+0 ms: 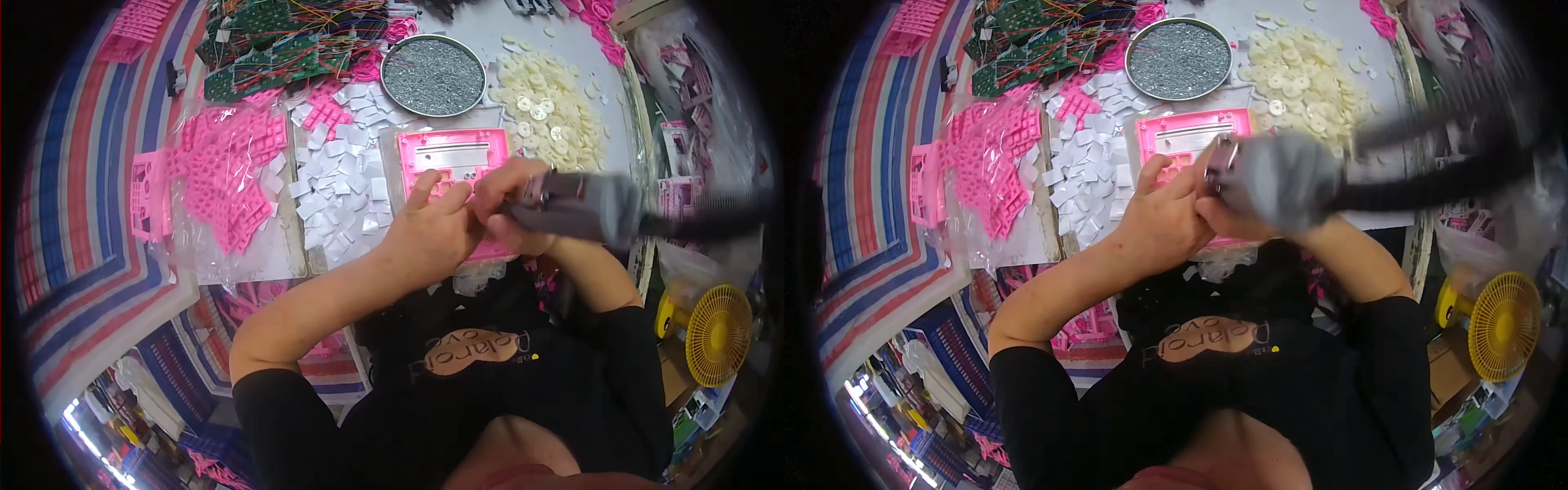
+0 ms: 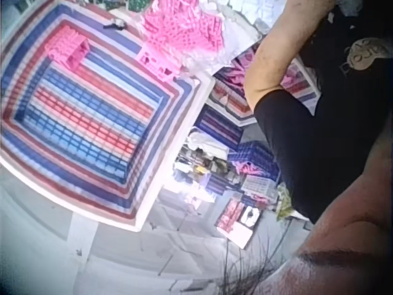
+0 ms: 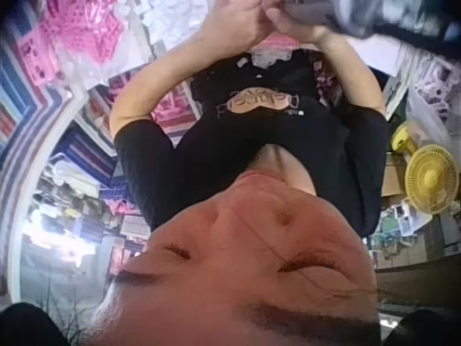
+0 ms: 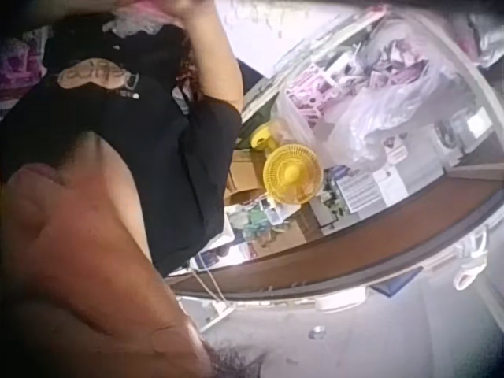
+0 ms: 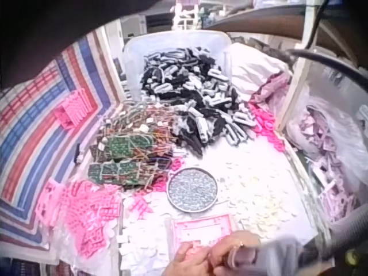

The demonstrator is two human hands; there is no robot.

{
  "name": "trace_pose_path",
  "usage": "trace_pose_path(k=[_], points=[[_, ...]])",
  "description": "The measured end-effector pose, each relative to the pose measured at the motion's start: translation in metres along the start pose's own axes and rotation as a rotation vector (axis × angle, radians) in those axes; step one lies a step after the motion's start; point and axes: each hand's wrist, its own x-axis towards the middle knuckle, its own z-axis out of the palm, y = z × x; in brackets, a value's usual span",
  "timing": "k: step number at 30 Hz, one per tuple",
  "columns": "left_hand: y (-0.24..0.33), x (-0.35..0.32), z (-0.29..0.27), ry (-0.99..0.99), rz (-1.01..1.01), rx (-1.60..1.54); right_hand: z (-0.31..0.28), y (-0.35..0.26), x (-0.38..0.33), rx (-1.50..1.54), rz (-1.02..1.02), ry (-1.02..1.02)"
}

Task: Assembling the internal and external components of a pink toy piggy bank using a hot glue gun.

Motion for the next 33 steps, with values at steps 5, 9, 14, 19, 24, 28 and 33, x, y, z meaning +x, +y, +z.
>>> trace_pose_path(k=[5, 9, 14, 19, 24, 28, 33], points=[[-0.009, -0.006, -0.016, -0.071, -0.074, -0.141, -0.027, -0.016, 0.022, 0.460, -0.074, 0.136], [-0.052, -0.056, -0.052, 0.410, -0.462, -0.095, -0.070, -0.038, 0.016, 0.339, -0.266, 0.243], [-0.105, -0.142, -0.102, 0.023, -0.835, 0.565, -0.092, -0.038, 0.030, 0.300, -0.173, 0.360], [-0.108, -0.141, -0.103, 0.107, -0.889, 0.436, -0.089, -0.025, 0.043, 0.372, -0.177, 0.380], [-0.092, -0.122, -0.096, 0.426, -0.710, 0.344, -0.087, -0.030, 0.043, 0.365, -0.190, 0.321], [-0.062, -0.083, -0.087, 0.692, -0.567, -0.057, -0.073, -0.038, 0.043, -0.288, -0.205, 0.794], [-0.025, -0.047, -0.072, 0.701, -0.458, -0.401, -0.014, -0.044, 0.029, -0.551, -0.484, 0.357]])
